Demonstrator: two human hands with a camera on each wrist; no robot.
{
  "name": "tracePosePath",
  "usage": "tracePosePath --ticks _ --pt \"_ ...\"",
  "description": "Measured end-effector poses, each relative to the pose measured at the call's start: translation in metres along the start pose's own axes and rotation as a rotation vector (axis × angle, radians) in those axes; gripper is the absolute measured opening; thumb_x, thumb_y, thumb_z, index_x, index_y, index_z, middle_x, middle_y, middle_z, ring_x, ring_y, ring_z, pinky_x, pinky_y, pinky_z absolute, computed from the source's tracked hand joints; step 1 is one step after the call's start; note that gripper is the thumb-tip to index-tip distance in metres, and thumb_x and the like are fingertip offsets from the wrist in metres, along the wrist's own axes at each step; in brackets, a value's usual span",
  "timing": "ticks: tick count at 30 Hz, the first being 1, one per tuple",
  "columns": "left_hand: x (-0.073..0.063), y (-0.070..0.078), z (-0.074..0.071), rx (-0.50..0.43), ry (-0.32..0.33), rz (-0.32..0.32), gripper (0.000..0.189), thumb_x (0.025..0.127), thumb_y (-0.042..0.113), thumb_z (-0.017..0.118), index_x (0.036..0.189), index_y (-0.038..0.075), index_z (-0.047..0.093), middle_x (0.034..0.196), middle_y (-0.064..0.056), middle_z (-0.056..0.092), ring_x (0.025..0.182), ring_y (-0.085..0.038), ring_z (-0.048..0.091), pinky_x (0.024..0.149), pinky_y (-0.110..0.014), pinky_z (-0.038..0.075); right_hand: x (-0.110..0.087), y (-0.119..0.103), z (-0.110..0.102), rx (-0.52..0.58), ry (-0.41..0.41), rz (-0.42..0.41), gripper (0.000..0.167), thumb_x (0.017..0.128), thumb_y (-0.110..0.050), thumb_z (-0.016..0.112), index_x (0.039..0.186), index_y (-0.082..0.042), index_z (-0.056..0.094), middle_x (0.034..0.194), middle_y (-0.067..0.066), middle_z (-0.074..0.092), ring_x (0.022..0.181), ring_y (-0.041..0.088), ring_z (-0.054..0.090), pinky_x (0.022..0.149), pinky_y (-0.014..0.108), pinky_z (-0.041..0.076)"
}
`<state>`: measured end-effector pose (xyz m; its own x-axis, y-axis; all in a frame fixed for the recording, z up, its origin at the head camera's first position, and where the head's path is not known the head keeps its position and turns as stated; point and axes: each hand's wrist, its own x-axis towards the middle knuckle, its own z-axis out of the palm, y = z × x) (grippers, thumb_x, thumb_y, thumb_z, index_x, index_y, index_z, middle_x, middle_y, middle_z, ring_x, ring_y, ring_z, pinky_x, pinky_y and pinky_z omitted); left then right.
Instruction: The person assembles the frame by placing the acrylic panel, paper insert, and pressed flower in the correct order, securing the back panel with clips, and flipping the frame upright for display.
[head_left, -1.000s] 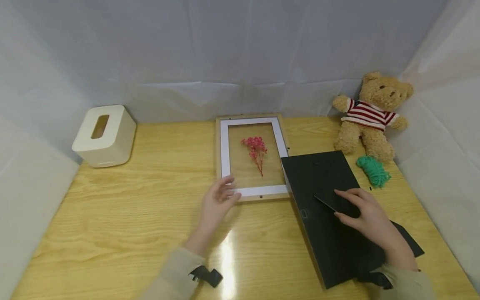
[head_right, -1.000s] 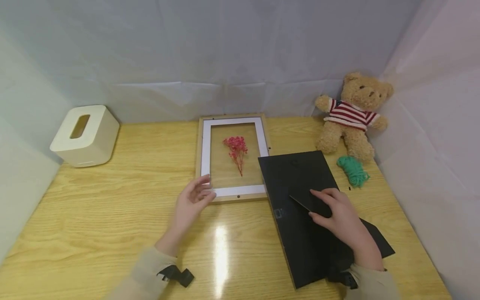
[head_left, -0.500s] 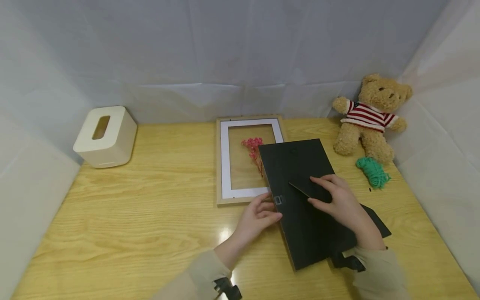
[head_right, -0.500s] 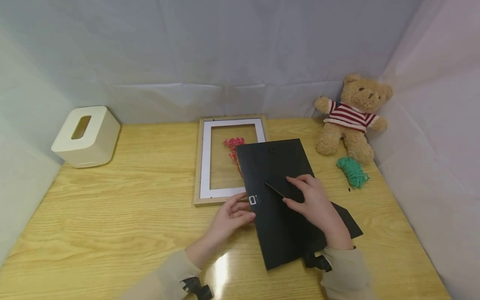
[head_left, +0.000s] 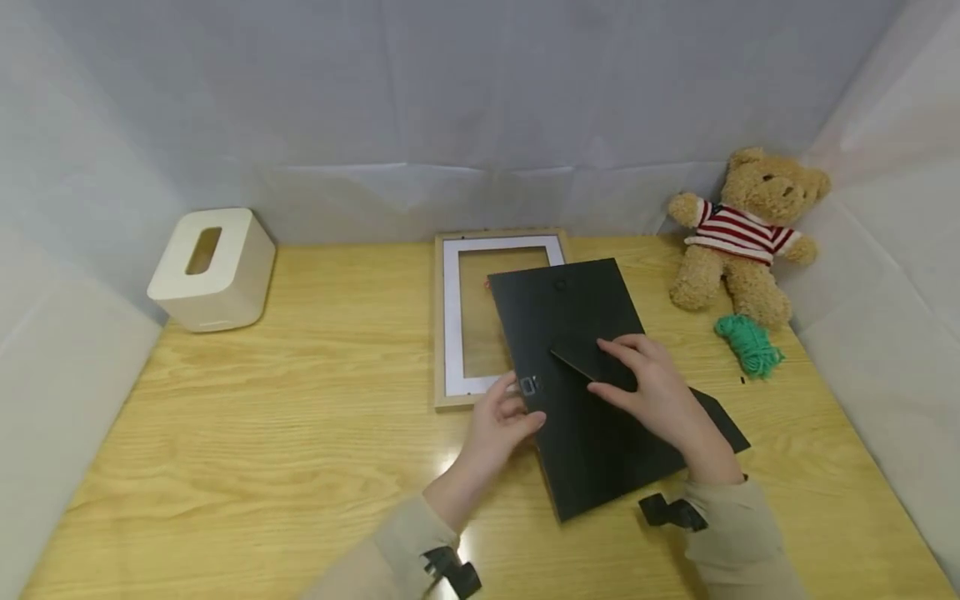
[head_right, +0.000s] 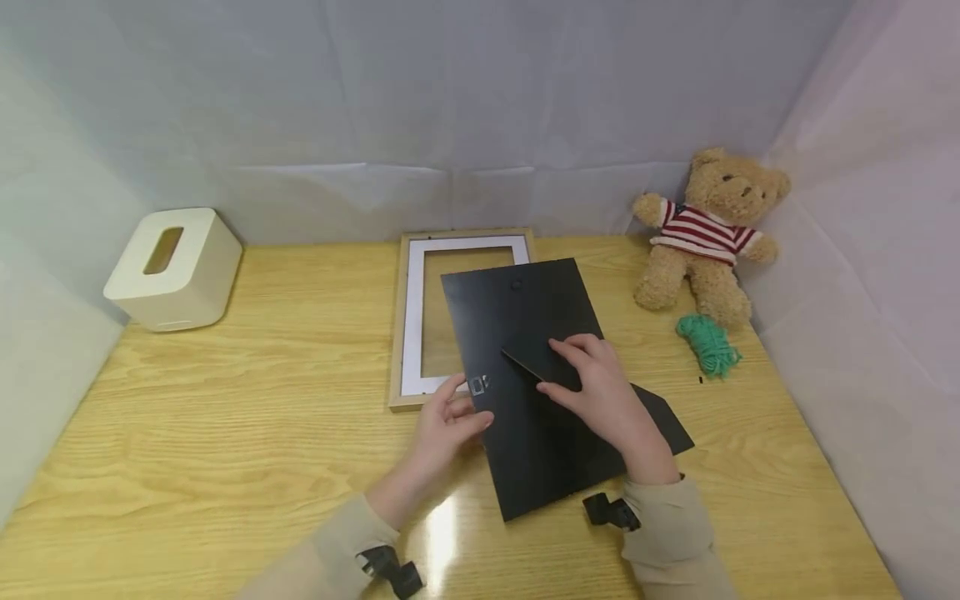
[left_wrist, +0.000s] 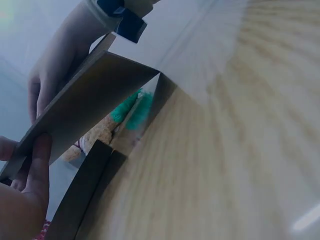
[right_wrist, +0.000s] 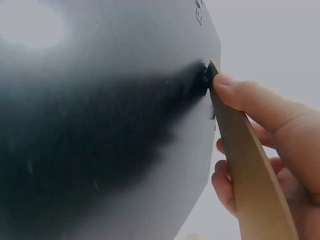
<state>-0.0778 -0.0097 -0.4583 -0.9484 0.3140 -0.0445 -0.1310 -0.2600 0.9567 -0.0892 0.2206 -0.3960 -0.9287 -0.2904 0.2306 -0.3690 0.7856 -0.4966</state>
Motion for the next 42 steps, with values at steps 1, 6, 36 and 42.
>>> tracePosePath --ticks 1,6,36,42 --pt "0.001 0.002 -0.001 -0.004 0.011 -0.007 0.065 0.084 -0.007 0.065 0.143 0.000 0.036 0.108 -0.025 0.065 0.085 -0.017 0.066 0.071 -0.028 0.056 0.000 -0.001 -0.001 -0.001 0.003 -0.008 0.059 0.082 -0.022 0.077 0.131 0.002 0.055 0.122 0.018 0.049 0.112 0.037 0.044 0.090 0.053 0.042" --pt "0.004 0.013 -0.007 -0.074 0.079 -0.019 0.069 0.082 -0.011 0.063 0.144 -0.003 0.033 0.106 -0.026 0.065 0.082 -0.013 0.066 0.070 -0.027 0.055 -0.003 -0.004 -0.010 -0.014 0.019 -0.030 0.057 0.084 -0.023 0.074 0.132 0.000 0.054 0.131 0.019 0.046 0.121 0.039 0.041 0.096 0.055 0.040" --pt "0.050 0.065 -0.063 -0.225 0.105 -0.091 0.062 0.090 -0.008 0.053 0.147 0.005 0.034 0.102 -0.006 0.069 0.082 -0.013 0.067 0.073 -0.026 0.056 -0.014 0.022 0.012 1.241 0.154 0.358 0.047 0.097 -0.009 0.055 0.142 -0.004 0.045 0.132 0.003 0.050 0.097 0.012 0.064 0.071 0.027 0.057" --pt "0.055 0.070 -0.073 0.012 0.233 -0.072 0.063 0.090 -0.002 0.058 0.147 0.011 0.036 0.123 -0.015 0.058 0.088 -0.010 0.060 0.073 -0.020 0.050 0.001 0.006 0.025 1.244 0.297 0.353 0.046 0.094 -0.004 0.058 0.139 0.001 0.047 0.129 0.003 0.053 0.088 0.013 0.067 0.068 0.025 0.057"
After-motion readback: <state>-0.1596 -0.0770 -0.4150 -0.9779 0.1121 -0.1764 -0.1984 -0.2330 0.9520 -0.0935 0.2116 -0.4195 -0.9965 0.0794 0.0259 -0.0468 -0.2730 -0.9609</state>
